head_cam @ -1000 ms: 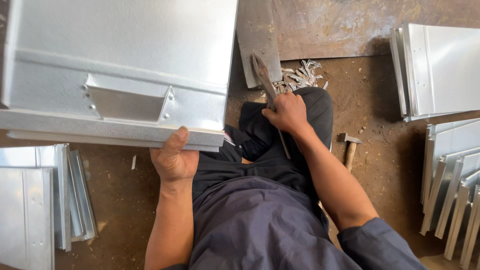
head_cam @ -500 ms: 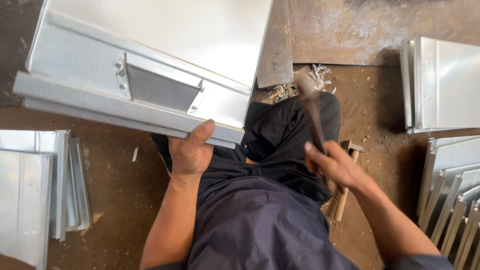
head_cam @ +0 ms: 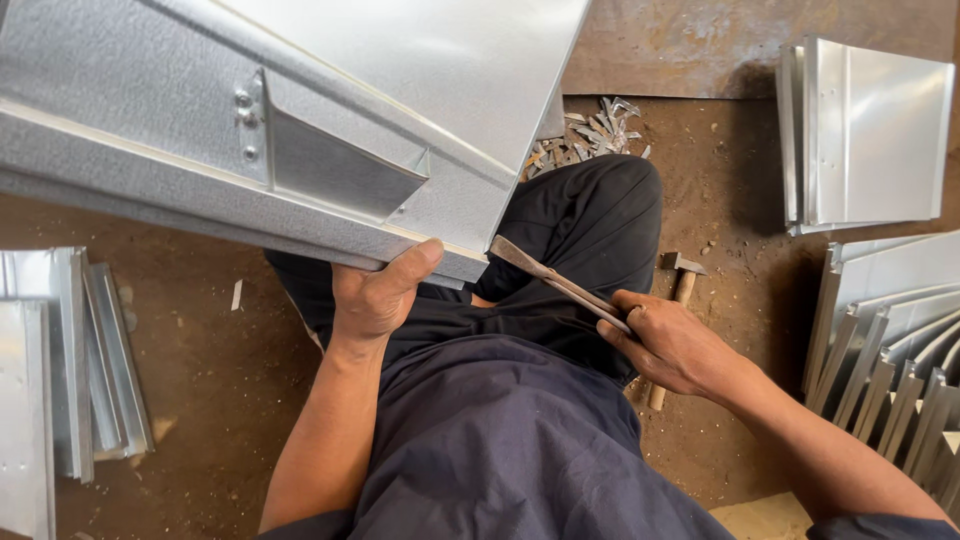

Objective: The person sits on the workshop floor holding galvanized sheet metal panels across their lap, using pincers and a flat chisel-like bar to bend and press the folded edges of each panel. Finished panels are set down and stacked with others on the floor, and a new panel is picked up to repeat the process.

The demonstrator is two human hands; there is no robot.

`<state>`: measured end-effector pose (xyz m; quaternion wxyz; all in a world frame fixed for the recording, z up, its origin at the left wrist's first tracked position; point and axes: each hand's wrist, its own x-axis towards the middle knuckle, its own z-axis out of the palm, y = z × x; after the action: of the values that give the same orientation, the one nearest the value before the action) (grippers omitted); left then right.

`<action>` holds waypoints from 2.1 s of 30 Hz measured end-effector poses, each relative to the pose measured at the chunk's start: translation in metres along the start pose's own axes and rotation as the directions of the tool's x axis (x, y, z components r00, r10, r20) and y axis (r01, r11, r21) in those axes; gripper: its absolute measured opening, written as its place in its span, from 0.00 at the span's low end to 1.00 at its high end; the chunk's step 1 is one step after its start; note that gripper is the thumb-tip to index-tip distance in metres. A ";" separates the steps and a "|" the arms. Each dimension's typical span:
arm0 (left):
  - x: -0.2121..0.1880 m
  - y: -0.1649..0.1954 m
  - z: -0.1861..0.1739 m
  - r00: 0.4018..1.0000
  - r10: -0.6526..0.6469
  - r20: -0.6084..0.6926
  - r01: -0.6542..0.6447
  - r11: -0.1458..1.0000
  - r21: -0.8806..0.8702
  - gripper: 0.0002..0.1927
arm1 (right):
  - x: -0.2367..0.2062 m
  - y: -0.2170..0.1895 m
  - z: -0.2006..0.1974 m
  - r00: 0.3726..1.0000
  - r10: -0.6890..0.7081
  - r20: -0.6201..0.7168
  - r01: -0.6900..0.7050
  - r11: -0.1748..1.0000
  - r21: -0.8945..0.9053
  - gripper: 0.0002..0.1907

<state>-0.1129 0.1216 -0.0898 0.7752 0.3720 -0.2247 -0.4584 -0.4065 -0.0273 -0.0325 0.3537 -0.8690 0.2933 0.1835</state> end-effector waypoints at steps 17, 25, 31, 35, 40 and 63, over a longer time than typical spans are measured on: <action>-0.004 0.004 -0.008 0.780 0.397 0.483 -0.575 0.151 0.804 0.12 | 0.012 -0.032 -0.017 0.991 0.126 0.048 -0.106 0.946 -0.307 0.30; 0.001 -0.011 0.016 0.883 0.354 0.308 -0.422 0.311 0.852 0.11 | 0.025 -0.029 -0.058 0.934 0.315 0.168 -0.215 0.872 -0.440 0.25; 0.005 0.013 -0.006 0.950 0.311 0.030 -0.304 0.899 0.314 0.25 | 0.013 -0.016 -0.066 0.887 0.181 0.424 -0.193 0.981 -0.016 0.22; 0.008 0.024 -0.015 0.983 0.101 -0.155 -0.135 0.964 -0.229 0.32 | 0.015 -0.020 -0.029 0.856 -0.141 0.497 -0.237 0.748 0.620 0.22; 0.016 0.024 -0.009 0.981 0.093 -0.173 -0.134 0.962 -0.240 0.33 | 0.021 -0.026 -0.003 0.866 -0.317 0.386 -0.085 0.668 0.739 0.22; 0.033 0.046 0.020 0.979 0.106 -0.174 -0.164 0.914 -0.371 0.32 | 0.023 -0.030 -0.011 0.918 -0.355 0.180 0.125 0.686 0.717 0.20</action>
<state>-0.0857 0.0992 -0.0410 0.8775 0.2302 -0.0970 -0.4095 -0.3685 -0.0264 -0.0216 0.7142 -0.6650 0.1645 0.1434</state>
